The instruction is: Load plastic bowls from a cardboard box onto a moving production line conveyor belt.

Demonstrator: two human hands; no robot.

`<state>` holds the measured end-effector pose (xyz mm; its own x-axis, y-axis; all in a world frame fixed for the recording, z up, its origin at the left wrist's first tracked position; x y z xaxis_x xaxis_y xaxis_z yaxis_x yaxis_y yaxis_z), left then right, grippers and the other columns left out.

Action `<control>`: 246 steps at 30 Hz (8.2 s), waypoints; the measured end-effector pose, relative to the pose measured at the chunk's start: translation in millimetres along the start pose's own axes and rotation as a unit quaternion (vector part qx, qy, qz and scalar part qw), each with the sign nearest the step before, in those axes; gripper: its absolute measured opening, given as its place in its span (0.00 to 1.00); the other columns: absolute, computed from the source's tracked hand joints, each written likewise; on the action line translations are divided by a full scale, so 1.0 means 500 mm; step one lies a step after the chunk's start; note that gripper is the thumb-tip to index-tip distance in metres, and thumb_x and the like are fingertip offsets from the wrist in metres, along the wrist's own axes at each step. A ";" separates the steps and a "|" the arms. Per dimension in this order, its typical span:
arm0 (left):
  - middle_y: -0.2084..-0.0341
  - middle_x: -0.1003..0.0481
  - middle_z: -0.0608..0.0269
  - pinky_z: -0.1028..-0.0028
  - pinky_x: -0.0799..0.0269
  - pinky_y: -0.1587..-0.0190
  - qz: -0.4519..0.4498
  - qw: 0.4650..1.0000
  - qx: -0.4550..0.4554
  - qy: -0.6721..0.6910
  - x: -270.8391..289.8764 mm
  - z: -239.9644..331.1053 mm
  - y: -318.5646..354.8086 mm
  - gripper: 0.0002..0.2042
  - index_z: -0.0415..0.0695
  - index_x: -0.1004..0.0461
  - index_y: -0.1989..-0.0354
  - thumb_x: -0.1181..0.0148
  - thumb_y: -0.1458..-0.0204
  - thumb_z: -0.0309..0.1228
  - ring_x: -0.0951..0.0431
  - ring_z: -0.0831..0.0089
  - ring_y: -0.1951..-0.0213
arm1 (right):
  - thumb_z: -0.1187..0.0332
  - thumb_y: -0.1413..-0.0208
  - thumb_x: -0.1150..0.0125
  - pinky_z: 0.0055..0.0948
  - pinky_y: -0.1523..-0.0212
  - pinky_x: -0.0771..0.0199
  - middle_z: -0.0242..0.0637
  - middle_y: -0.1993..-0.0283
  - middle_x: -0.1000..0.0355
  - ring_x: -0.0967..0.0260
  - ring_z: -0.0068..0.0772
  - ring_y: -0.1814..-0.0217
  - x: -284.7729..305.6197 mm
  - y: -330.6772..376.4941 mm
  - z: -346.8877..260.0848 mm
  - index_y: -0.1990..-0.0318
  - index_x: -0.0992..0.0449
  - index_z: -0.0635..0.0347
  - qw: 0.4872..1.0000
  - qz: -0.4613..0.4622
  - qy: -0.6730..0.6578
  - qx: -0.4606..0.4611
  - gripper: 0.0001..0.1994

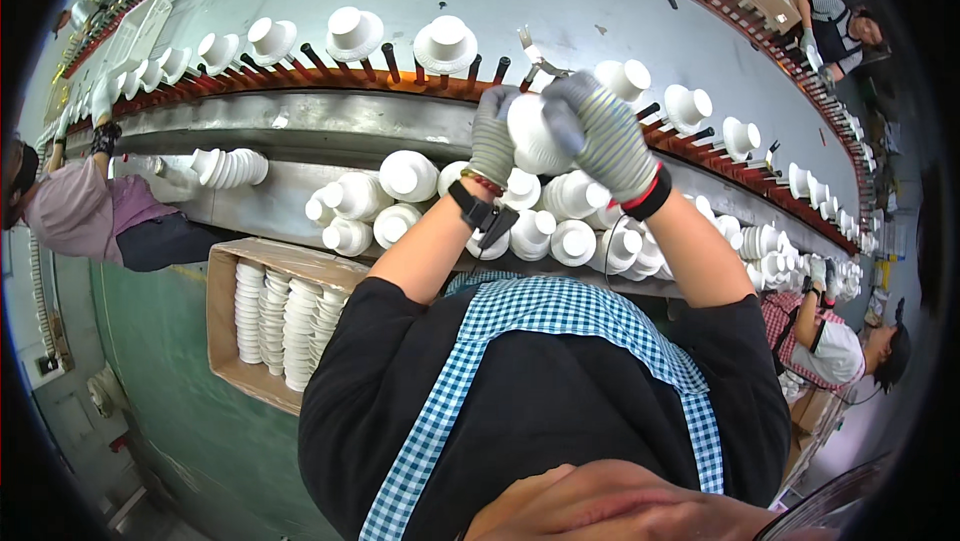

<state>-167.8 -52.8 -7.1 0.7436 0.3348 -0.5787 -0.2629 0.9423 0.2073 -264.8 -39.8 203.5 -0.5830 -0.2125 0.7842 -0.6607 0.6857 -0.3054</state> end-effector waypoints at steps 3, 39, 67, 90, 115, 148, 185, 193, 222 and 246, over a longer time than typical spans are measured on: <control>0.52 0.31 0.50 0.64 0.26 0.56 0.009 0.835 -0.365 -0.411 -0.065 0.129 0.014 0.27 0.45 0.38 0.40 0.39 0.50 0.32 0.23 0.60 0.61 | 0.62 0.41 0.52 0.37 0.59 0.29 0.50 0.65 0.26 0.27 0.51 0.60 0.070 -0.094 0.069 0.60 0.26 0.62 0.996 0.084 -0.019 -0.022 0.13; 0.49 0.28 0.59 0.68 0.30 0.47 0.112 0.971 0.059 0.204 0.305 0.155 0.009 0.22 0.45 0.35 0.43 0.46 0.45 0.38 0.27 0.67 0.48 | 0.56 0.48 0.41 0.44 0.55 0.25 0.49 0.51 0.32 0.29 0.52 0.53 -0.288 -0.288 -0.182 0.47 0.33 0.59 0.976 -0.111 0.124 0.143 0.24; 0.68 0.23 0.55 0.72 0.28 0.58 -0.145 0.871 -0.198 -0.426 -0.305 -0.117 -0.080 0.10 0.42 0.28 0.58 0.46 0.43 0.33 0.22 0.65 0.65 | 0.48 0.41 0.56 0.42 0.44 0.34 0.53 0.51 0.27 0.30 0.53 0.48 0.090 -0.102 0.552 0.48 0.27 0.59 0.970 -0.140 0.144 -0.140 0.26; 0.55 0.25 0.49 0.73 0.26 0.51 -0.019 0.998 -0.057 -0.019 0.119 0.099 0.048 0.20 0.32 0.35 0.46 0.45 0.43 0.30 0.23 0.68 0.56 | 0.52 0.40 0.55 0.50 0.56 0.28 0.53 0.56 0.28 0.28 0.59 0.57 -0.187 -0.207 0.258 0.52 0.28 0.51 0.930 -0.143 0.332 -0.062 0.18; 0.56 0.26 0.60 0.62 0.30 0.51 0.304 0.949 0.049 -0.065 0.814 0.037 0.207 0.17 0.50 0.33 0.49 0.52 0.43 0.44 0.26 0.63 0.53 | 0.50 0.40 0.51 0.38 0.46 0.31 0.44 0.49 0.27 0.30 0.42 0.49 -1.030 -0.008 -0.094 0.47 0.30 0.64 0.634 -0.410 -0.382 -0.533 0.25; 0.56 0.25 0.57 0.69 0.23 0.57 0.115 0.987 -0.029 0.112 0.118 0.224 0.202 0.23 0.40 0.33 0.48 0.45 0.43 0.46 0.23 0.65 0.56 | 0.53 0.55 0.33 0.44 0.53 0.30 0.49 0.59 0.29 0.31 0.54 0.55 -0.109 0.002 -0.184 0.48 0.31 0.63 0.989 0.072 0.011 0.128 0.30; 0.61 0.22 0.51 0.67 0.27 0.55 -0.038 0.928 -0.185 -0.322 -0.129 0.113 -0.028 0.16 0.43 0.28 0.50 0.44 0.45 0.36 0.21 0.62 0.59 | 0.64 0.45 0.50 0.46 0.66 0.27 0.48 0.69 0.28 0.28 0.55 0.70 -0.006 -0.196 0.191 0.63 0.27 0.57 0.977 -0.095 0.188 -0.010 0.09; 0.59 0.23 0.49 0.67 0.29 0.52 0.157 0.937 -0.185 -0.253 0.003 0.107 0.013 0.24 0.33 0.37 0.45 0.40 0.49 0.28 0.23 0.63 0.57 | 0.64 0.44 0.52 0.48 0.72 0.28 0.49 0.74 0.28 0.28 0.53 0.75 -0.130 -0.204 0.103 0.63 0.27 0.58 0.956 0.013 0.294 0.000 0.09; 0.43 0.34 0.45 0.62 0.31 0.46 -0.269 0.713 -0.258 -0.594 -0.671 -0.190 0.120 0.26 0.52 0.35 0.40 0.42 0.50 0.41 0.27 0.49 0.50 | 0.57 0.48 0.41 0.36 0.66 0.31 0.41 0.67 0.33 0.34 0.39 0.69 0.557 0.211 0.473 0.52 0.30 0.58 0.952 0.126 0.099 -0.260 0.20; 0.57 0.23 0.57 0.72 0.30 0.52 -0.141 0.948 -0.136 -0.249 -0.342 -0.178 0.025 0.18 0.35 0.31 0.47 0.43 0.44 0.30 0.25 0.70 0.58 | 0.65 0.45 0.48 0.47 0.60 0.23 0.52 0.54 0.27 0.25 0.51 0.57 0.158 0.081 0.362 0.60 0.21 0.60 0.978 -0.064 0.168 -0.103 0.12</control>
<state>-353.0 -98.3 24.4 0.9884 0.0901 -0.1226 -0.1083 0.9827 -0.1503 -423.3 -155.1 155.4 -0.2898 -0.0889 0.9530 -0.5881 0.8020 -0.1040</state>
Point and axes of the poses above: each hand's wrist, its own y-axis away from the middle knuckle, its own x-axis out of the back of the hand, z = x × y, the point moved 9 cm from there along -y, towards the middle knuckle
